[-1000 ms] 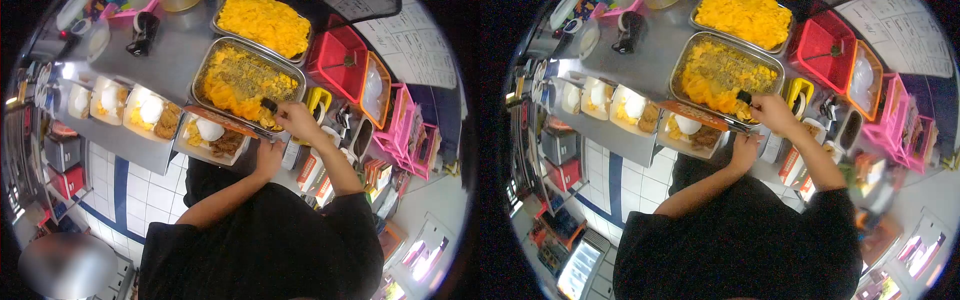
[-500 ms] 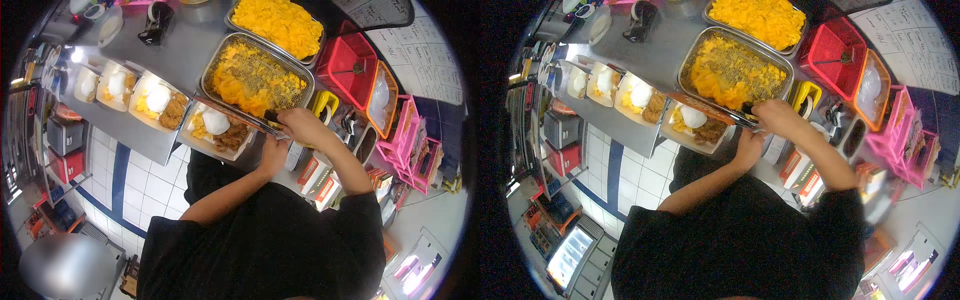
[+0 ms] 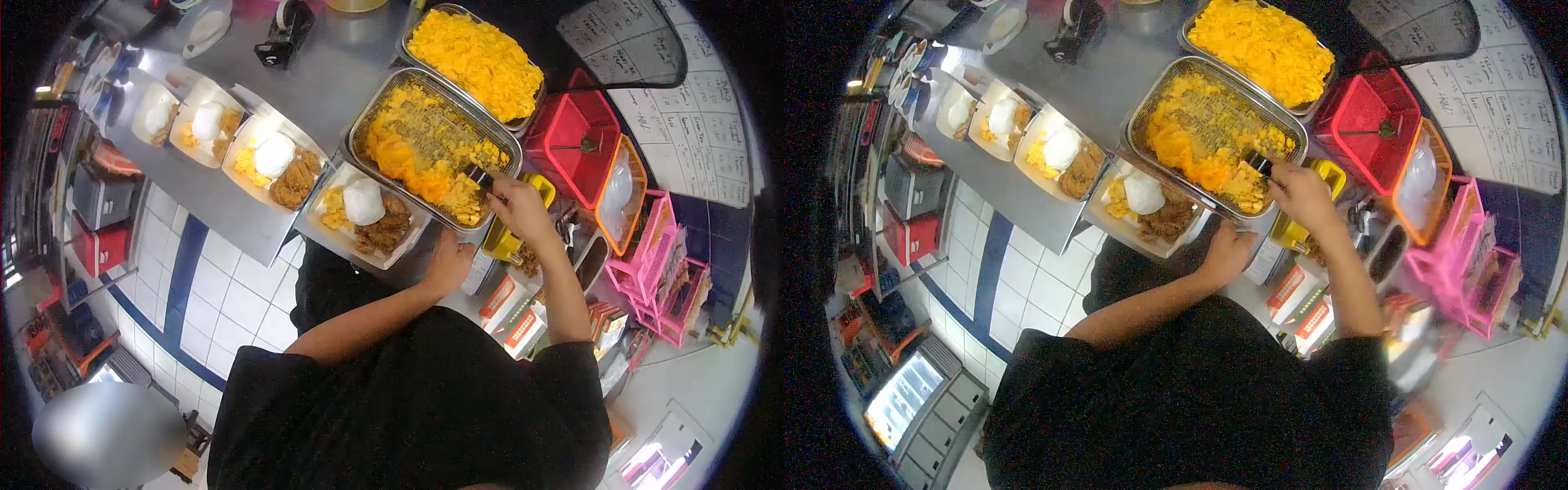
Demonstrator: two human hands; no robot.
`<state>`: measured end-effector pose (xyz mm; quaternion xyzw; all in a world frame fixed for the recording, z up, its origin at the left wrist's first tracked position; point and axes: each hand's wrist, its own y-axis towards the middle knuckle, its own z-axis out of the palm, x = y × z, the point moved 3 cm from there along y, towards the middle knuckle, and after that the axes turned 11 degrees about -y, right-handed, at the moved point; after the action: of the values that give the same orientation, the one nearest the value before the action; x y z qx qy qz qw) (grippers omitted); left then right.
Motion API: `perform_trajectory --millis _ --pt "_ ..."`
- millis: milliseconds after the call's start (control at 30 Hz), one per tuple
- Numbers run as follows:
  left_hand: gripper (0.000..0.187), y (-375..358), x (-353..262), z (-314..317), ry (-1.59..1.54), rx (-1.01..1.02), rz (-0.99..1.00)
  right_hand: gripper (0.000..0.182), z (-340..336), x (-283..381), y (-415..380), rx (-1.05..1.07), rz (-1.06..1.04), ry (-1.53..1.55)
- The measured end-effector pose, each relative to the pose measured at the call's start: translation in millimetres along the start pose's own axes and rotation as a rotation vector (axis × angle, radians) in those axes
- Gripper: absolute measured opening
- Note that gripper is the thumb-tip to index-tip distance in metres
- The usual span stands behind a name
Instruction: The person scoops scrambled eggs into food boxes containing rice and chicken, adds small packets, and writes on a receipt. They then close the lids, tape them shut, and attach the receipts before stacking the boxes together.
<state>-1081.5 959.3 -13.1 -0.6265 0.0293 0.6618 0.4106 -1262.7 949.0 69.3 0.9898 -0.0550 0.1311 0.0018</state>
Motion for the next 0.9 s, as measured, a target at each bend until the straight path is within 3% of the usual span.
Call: perform_trajectory --millis 133,200,300,367,433,500,600,733,800,833,900 --pt "0.038 1 0 0 0.035 0.027 -0.11 0.015 -4 1 2 0.075 0.102 -0.004" --pt "0.039 4 10 0 0.024 0.005 0.002 0.014 -3 -2 10 -0.081 0.114 -0.01" --pt "0.038 5 18 2 0.084 0.006 -0.025 0.014 9 1 34 -0.008 0.138 0.053" --pt "0.039 5 20 4 0.059 0.001 0.042 0.015 18 11 42 -0.069 0.086 0.146" --pt "0.039 9 22 3 0.031 -0.015 0.115 0.017 27 22 46 0.161 0.044 0.181" --pt "0.039 9 22 2 0.053 0.013 0.071 0.019 23 24 42 0.158 -0.013 0.188" --pt "0.039 6 14 3 0.031 -0.004 -0.019 0.016 12 19 25 0.387 0.1 0.137" --pt "0.039 5 4 5 0.008 0.033 -0.054 0.017 7 25 17 0.44 0.217 0.196" --pt "0.039 5 7 5 -0.007 0.001 -0.069 0.017 12 23 16 0.449 0.408 0.389" --pt "0.039 4 8 6 -0.01 -0.003 -0.071 0.017 19 21 12 0.454 0.405 0.388" --pt "0.04 5 11 4 0.037 0.024 -0.032 0.017 22 27 9 0.262 -0.041 0.156"
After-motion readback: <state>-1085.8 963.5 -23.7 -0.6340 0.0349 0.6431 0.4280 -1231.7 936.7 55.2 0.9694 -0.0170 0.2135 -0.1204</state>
